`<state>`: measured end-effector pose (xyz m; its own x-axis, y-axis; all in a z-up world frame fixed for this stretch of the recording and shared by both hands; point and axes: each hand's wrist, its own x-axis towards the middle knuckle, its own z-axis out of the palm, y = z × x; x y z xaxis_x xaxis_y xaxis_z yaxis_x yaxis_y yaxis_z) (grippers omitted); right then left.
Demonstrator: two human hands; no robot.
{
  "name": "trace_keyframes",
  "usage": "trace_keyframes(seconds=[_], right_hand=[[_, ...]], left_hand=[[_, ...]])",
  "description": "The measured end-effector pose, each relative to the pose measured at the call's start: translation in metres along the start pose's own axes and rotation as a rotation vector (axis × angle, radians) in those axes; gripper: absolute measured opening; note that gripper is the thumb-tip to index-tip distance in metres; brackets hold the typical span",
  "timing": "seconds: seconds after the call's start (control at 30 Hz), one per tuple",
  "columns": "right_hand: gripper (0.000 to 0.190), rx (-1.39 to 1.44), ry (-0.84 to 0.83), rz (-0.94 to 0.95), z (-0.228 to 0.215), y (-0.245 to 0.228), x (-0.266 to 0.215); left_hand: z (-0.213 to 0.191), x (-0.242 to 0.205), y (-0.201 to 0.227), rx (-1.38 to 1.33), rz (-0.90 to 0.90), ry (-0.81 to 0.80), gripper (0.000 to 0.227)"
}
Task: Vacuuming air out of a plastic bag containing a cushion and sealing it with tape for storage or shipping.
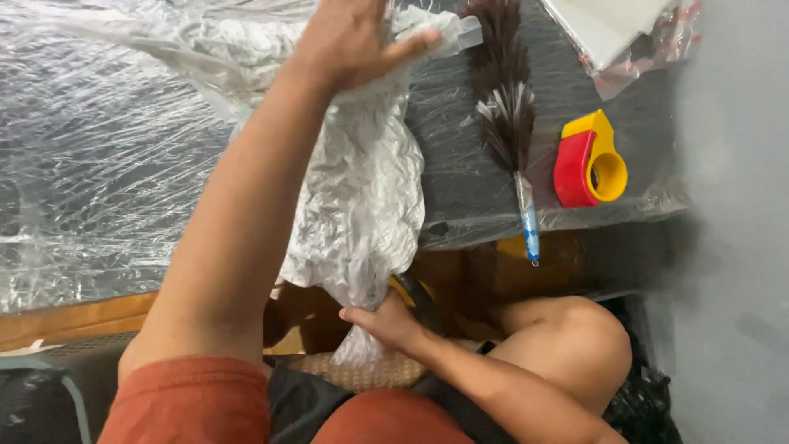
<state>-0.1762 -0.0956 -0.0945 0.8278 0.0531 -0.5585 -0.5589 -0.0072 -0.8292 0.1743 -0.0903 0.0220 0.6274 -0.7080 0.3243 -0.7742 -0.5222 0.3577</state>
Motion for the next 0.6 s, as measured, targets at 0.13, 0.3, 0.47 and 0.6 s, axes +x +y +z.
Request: trace_keyframes(seconds=[0.13,0.3,0.47,0.6], right_hand=[[0.063,0.076,0.098,0.079,0.004,-0.012,0.002],[0.057,-0.072,0.017,-0.016,-0.002,0.021,0.018],[0.053,0.073,-0.006,0.039,-0.004,-0.001,0.003],[0.05,0.23,-0.009,0.016,-0.003,-0.008,-0.004]], left_hand=[[-0.059,-0.037,-0.052,0.099,-0.112,-0.123,0.087],[-0.094,-0.051,-0.064,0.338,-0.436,-0.506,0.097],[-0.074,-0.081,-0.041,0.534,-0.079,-0.298,0.147],[-0.047,-0.108,-0.037,0.704,-0.093,0.015,0.111]])
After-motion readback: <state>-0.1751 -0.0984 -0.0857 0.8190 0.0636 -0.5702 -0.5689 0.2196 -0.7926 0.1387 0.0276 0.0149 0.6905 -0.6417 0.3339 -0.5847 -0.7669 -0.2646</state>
